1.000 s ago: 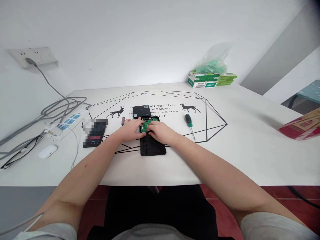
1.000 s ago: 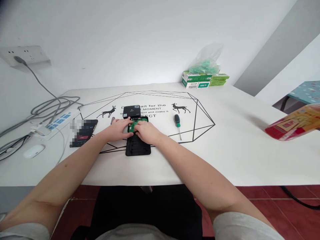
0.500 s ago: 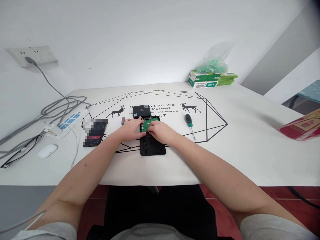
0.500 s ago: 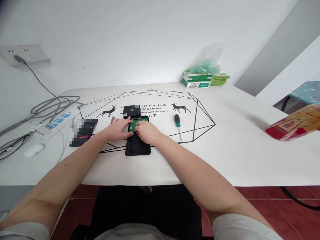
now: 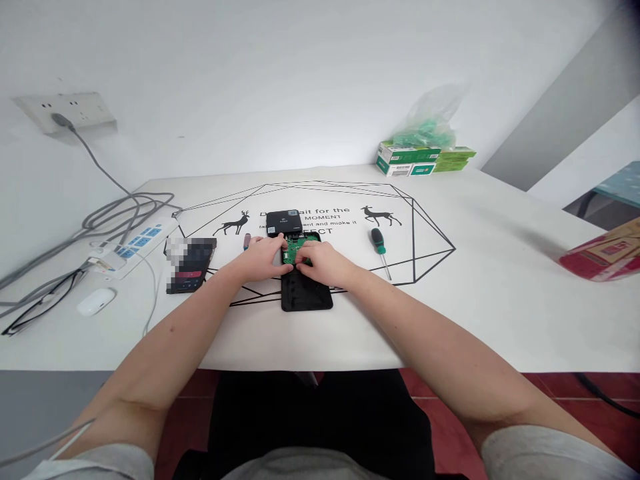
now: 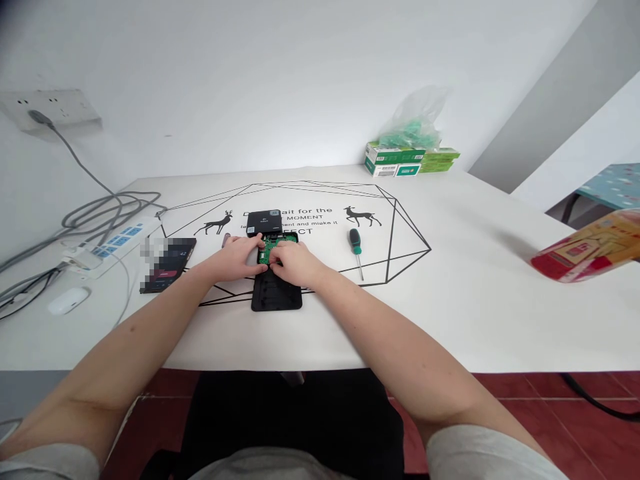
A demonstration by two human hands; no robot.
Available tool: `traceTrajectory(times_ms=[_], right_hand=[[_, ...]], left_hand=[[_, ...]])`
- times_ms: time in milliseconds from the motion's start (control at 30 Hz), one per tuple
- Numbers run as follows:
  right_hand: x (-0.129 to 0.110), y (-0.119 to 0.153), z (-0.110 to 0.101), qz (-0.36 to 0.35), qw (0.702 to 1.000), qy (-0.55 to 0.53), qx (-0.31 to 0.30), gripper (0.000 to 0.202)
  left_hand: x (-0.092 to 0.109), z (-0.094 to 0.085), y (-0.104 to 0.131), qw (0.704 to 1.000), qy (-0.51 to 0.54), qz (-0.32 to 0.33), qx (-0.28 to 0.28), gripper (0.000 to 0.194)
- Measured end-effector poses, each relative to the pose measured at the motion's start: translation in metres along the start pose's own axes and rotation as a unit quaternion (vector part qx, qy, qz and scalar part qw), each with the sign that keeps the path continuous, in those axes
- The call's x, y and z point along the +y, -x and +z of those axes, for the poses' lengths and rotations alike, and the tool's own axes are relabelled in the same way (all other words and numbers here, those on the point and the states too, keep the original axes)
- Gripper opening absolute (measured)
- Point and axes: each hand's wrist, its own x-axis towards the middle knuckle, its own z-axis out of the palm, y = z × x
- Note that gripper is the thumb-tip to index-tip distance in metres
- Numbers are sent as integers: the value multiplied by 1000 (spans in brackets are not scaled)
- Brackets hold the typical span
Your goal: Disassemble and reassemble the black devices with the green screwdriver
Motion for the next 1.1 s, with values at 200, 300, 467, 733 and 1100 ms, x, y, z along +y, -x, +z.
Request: traceTrajectory(times_ms=[200, 300, 467, 733, 1100], right_hand=[[1, -2, 2, -11, 998, 47, -28, 29], [3, -1, 3, -28, 998, 39, -38, 31], [4, 3, -12, 6, 1000, 21, -10, 26], [34, 29, -57, 151, 967, 3, -203, 43], [40, 27, -60, 196, 936, 7, -292, 52]], left_hand=[[-2, 2, 0, 1000, -6, 1, 1, 59], [-3, 4, 0, 1000, -3, 4, 8, 55], [-3, 5, 0, 1000, -10, -2, 0, 54], [-3, -7, 8, 999, -2, 19, -30, 85], [13, -16, 17, 989, 4, 43, -139, 120]])
